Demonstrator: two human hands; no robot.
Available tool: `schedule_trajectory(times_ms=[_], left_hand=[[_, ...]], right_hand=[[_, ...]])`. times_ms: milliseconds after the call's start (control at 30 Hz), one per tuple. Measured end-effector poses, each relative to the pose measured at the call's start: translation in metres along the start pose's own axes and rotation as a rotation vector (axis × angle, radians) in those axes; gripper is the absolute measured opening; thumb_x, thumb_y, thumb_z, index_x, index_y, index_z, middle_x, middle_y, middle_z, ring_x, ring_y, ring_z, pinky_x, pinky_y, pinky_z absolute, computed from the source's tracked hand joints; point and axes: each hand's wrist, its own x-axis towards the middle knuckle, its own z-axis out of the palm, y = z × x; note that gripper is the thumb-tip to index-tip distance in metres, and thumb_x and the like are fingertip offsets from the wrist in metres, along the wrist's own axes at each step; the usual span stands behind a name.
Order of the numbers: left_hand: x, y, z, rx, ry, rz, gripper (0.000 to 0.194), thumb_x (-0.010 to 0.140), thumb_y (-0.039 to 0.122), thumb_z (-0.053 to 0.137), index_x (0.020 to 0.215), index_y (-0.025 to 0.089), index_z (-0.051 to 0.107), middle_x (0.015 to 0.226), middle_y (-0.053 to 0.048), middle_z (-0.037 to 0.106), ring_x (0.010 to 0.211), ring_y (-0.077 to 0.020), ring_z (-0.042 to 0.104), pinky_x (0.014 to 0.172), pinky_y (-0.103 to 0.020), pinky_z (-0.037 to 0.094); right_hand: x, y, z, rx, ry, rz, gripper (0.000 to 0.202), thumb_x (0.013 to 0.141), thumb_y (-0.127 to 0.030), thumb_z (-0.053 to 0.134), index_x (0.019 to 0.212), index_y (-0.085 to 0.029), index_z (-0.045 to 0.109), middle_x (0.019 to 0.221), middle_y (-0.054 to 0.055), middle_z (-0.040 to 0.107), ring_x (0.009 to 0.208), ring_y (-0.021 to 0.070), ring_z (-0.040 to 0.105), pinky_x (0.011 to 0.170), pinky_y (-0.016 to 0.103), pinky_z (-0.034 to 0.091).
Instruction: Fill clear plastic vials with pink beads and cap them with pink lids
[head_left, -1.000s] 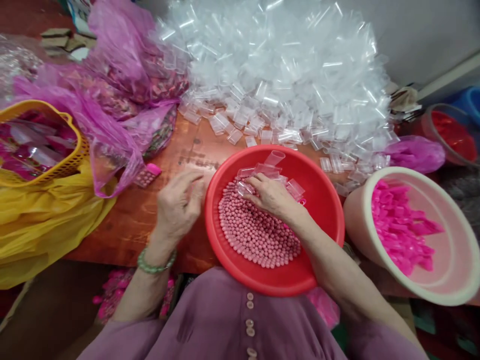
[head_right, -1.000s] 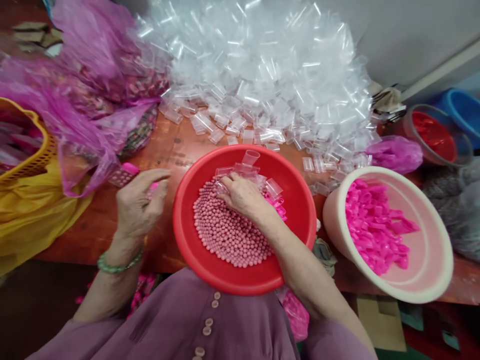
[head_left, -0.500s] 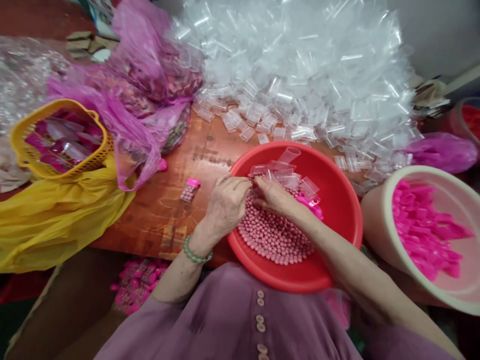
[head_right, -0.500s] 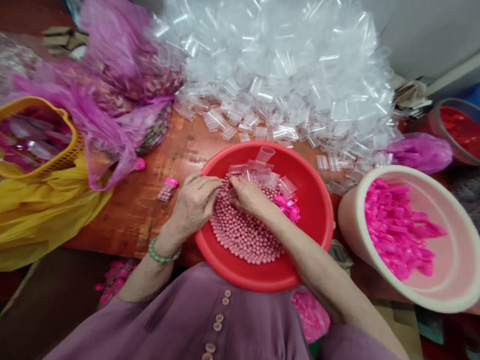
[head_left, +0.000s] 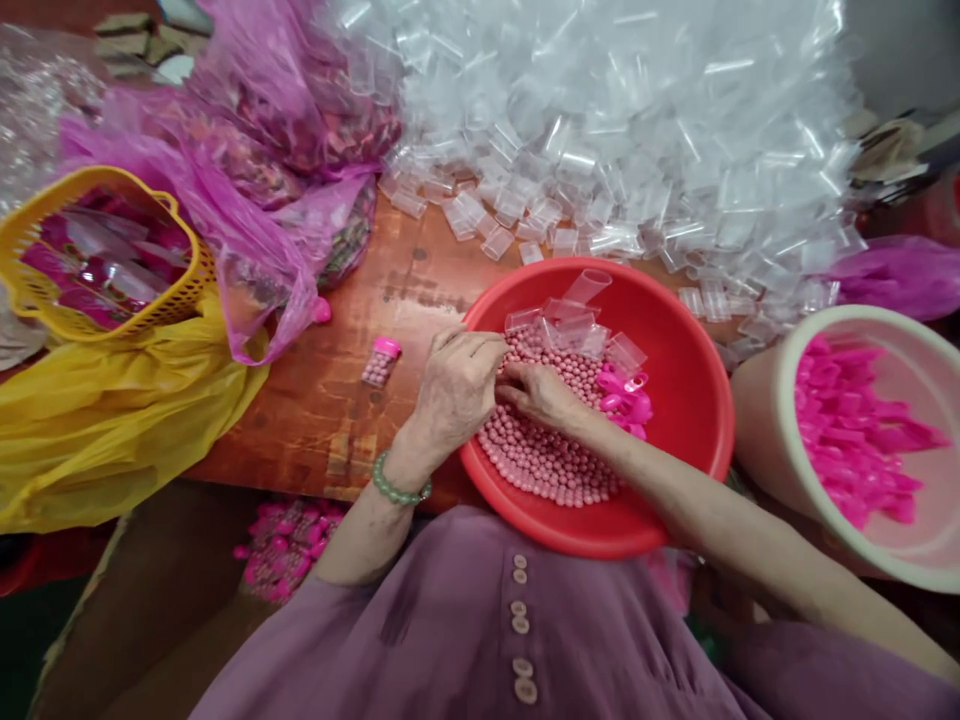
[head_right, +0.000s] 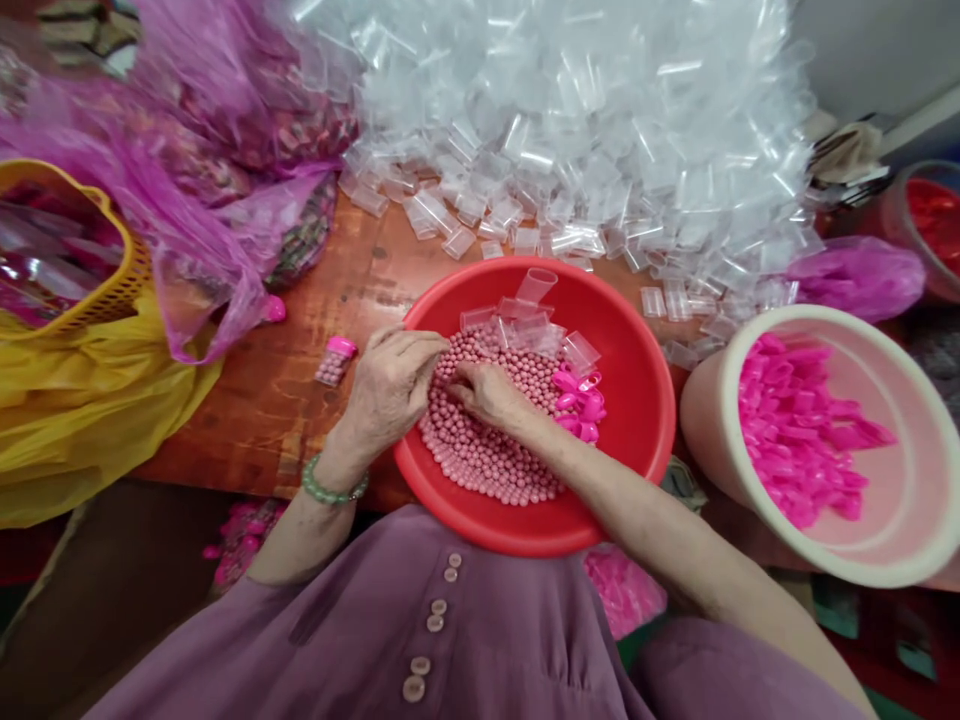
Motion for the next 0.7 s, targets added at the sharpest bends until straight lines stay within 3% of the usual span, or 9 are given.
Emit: schedule_trajectory(times_ms=[200, 367, 467, 600, 700], left_hand=[[0.001, -0.001, 0.002, -0.015, -0.002, -0.041, 0.019, 0.093, 0.018, 0.050, 0.091, 0.017, 0.069, 0.100, -0.005, 0.075, 0.096, -0.0189, 0.068, 0.098, -0.040, 0.043], [0.001, -0.001, 0.003, -0.001, 0.010, -0.047, 0.019, 0.094, 0.022, 0.052, 0.087, 0.018, 0.068, 0.099, -0.004, 0.075, 0.094, -0.0176, 0.068, 0.099, -0.039, 0.043], [0.002, 0.000, 0.002, 0.003, 0.001, -0.055, 0.019, 0.094, 0.023, 0.051, 0.087, 0.019, 0.068, 0.099, -0.004, 0.075, 0.094, -0.0174, 0.068, 0.099, -0.039, 0.043], [0.002, 0.000, 0.002, 0.004, 0.008, -0.061, 0.019, 0.094, 0.021, 0.050, 0.088, 0.019, 0.068, 0.100, -0.004, 0.076, 0.095, -0.0178, 0.069, 0.099, -0.040, 0.043], [0.002, 0.001, 0.001, 0.001, 0.019, -0.059, 0.018, 0.093, 0.020, 0.051, 0.088, 0.018, 0.068, 0.099, -0.004, 0.076, 0.095, -0.0180, 0.069, 0.099, -0.040, 0.043]], right_hand=[[-0.024, 0.004, -0.003, 0.218, -0.399, 0.215, 0.015, 0.078, -0.029, 0.064, 0.071, -0.017, 0.063, 0.054, -0.004, 0.056, 0.047, 0.0098, 0.050, 0.050, 0.022, 0.039], [-0.024, 0.006, -0.011, 0.372, -0.518, 0.305, 0.024, 0.075, -0.039, 0.069, 0.081, -0.017, 0.064, 0.058, -0.003, 0.059, 0.047, 0.0101, 0.052, 0.050, 0.023, 0.043], [-0.022, -0.002, -0.021, 0.223, -0.391, 0.096, 0.017, 0.078, -0.031, 0.065, 0.088, -0.016, 0.064, 0.068, -0.001, 0.062, 0.058, 0.0107, 0.053, 0.057, 0.023, 0.043], [-0.023, -0.012, -0.021, -0.450, -0.110, -0.299, 0.018, 0.089, -0.017, 0.049, 0.096, -0.010, 0.064, 0.094, 0.012, 0.065, 0.081, 0.0187, 0.057, 0.075, 0.033, 0.045], [-0.023, -0.013, -0.010, -0.831, -0.160, -0.445, 0.030, 0.095, -0.011, 0.034, 0.101, -0.007, 0.064, 0.102, 0.019, 0.063, 0.090, 0.0242, 0.058, 0.080, 0.038, 0.045]])
